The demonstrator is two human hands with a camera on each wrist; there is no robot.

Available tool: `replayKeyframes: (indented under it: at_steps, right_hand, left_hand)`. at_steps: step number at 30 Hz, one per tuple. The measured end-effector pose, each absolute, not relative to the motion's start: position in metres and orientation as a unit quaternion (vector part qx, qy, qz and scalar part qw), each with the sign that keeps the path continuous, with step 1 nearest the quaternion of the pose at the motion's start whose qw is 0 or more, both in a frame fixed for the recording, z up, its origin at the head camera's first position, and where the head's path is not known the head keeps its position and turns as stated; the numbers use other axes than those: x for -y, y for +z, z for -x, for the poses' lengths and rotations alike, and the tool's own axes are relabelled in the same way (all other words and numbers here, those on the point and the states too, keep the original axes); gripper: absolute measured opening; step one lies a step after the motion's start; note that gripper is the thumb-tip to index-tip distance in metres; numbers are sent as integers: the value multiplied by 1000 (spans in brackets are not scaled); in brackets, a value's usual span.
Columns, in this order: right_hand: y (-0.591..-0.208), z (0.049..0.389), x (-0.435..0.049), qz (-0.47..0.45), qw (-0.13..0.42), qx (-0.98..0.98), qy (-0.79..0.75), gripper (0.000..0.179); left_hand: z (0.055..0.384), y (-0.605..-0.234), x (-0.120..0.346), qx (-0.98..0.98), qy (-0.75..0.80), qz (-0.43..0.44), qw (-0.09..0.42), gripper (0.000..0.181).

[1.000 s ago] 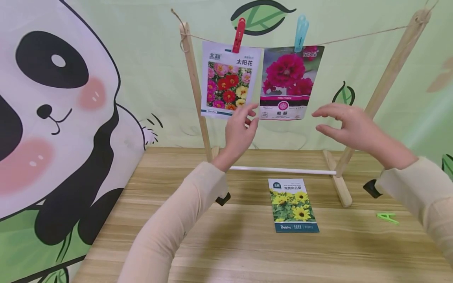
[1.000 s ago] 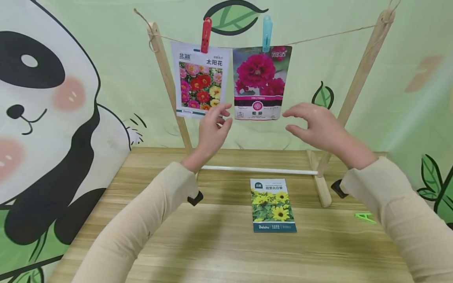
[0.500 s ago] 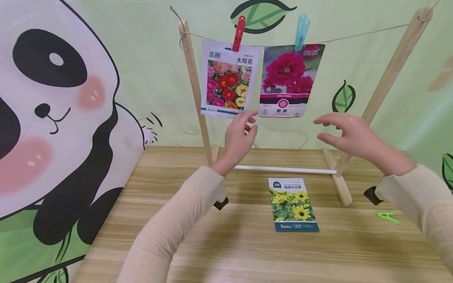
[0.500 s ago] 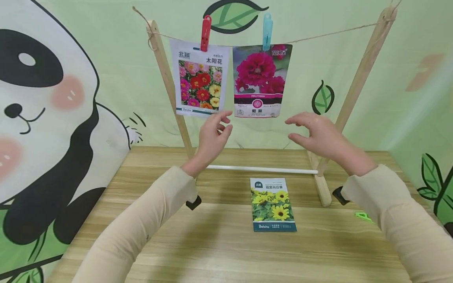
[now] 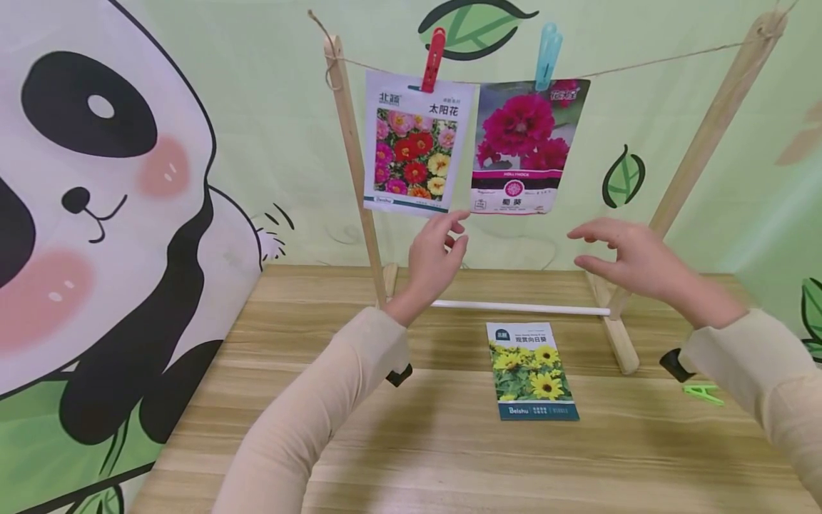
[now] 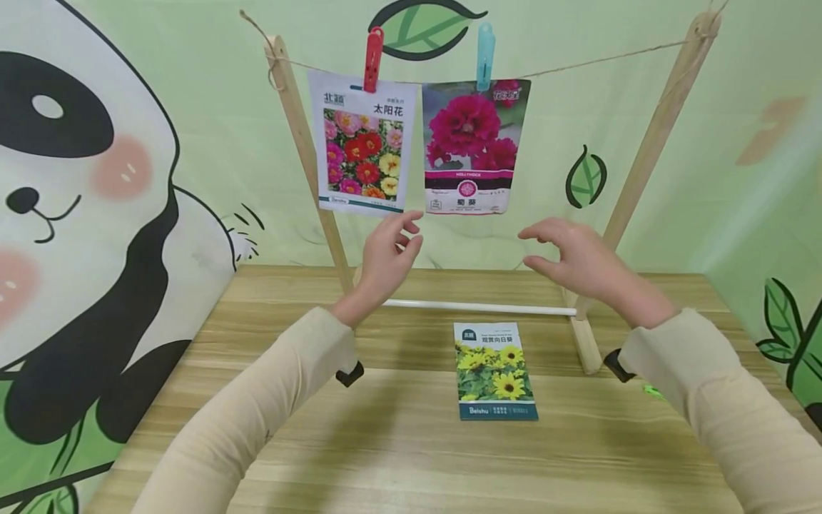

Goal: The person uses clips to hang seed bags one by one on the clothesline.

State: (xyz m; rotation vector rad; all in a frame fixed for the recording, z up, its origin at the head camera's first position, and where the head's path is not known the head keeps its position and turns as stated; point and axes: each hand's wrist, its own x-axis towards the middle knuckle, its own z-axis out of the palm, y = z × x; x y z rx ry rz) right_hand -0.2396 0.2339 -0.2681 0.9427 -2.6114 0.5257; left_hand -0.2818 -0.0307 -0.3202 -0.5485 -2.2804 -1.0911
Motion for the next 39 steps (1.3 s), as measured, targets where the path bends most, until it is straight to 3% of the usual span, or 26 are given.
replayKeyframes:
  at_steps: [39]
  right_hand:
    - [-303, 237, -245, -274, 95, 928, 233, 30]
  left_hand:
    - [278, -353, 29, 875, -378, 205, 224, 30]
